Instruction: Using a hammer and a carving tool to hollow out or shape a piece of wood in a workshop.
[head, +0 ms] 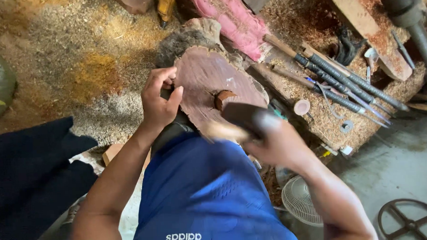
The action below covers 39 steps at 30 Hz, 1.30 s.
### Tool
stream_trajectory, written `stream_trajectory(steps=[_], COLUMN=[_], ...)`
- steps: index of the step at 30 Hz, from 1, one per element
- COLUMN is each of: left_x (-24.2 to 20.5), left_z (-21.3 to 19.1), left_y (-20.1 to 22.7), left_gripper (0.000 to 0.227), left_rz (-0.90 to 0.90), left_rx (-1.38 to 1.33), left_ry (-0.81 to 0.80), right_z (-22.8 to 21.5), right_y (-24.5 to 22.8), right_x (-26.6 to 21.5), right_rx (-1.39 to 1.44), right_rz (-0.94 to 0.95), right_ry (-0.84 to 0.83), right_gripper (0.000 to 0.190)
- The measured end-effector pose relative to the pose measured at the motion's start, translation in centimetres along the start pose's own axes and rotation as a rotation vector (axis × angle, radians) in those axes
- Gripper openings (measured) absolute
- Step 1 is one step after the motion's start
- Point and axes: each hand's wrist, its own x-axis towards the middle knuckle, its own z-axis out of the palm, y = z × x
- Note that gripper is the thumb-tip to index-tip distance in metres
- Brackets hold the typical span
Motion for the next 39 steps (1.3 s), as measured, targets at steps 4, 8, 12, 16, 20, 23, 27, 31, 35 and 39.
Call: stream_trajectory(steps=[4, 8, 12, 16, 20, 23, 27, 31, 35, 39], left_x=[1.4, -0.2, 2.5, 1.3, 1.7, 2.8, 2.4, 0.2, -1.2, -1.2], left_z=[0.1, 0.9, 3.7, 7.2, 6.1, 4.4, 2.1, 2.4, 2.6, 2.2], left_y=[-0.3, -0.5, 7.1, 3.7, 2.9, 2.3, 1.5, 1.1, 2.1, 2.3], left_gripper=[0.037, 0.037, 0.068, 0.081, 0.072, 0.071, 0.072, 0.076, 0.080, 0.086], left_rz=[0.196, 0.303, 0.419, 0.494, 0.403, 0.363, 0.236, 0.142, 0.160, 0.119], left_rx=[0.142, 0.050, 0.090, 0.215, -0.179, -0.296, -0.257, -0.246, -0.164, -0.246], left_ry=[0.043, -0.159, -0.346, -0.548, -0.661, -0.406, -0.263, -0.170, -0.201, -0.183], right_z=[0.7, 0.0, -1.2, 0.8, 4.3, 4.8, 2.8, 1.4, 2.9, 0.6], right_y=[1.7, 6.9, 10.4, 14.3, 18.6, 18.1, 18.1, 18.5, 11.3, 10.6], right_x=[1.2, -1.8, -5.2, -9.8, -13.2, -13.3, -12.2, -7.0, 1.2, 1.5], right_rx=[-0.156, 0.261, 0.430, 0.403, 0.435, 0.573, 0.780, 0.740, 0.437, 0.501], right_rz=[0.255, 0.302, 0.198, 0.489, 0.716, 0.683, 0.623, 0.411, 0.494, 0.297], right_ry=[-0.063, 0.132, 0.329, 0.485, 0.517, 0.495, 0.548, 0.241, -0.140, -0.212], right_gripper=[0.055, 0.056, 0.061, 0.040, 0.028, 0.025, 0.033, 0.028, 0.037, 0.049])
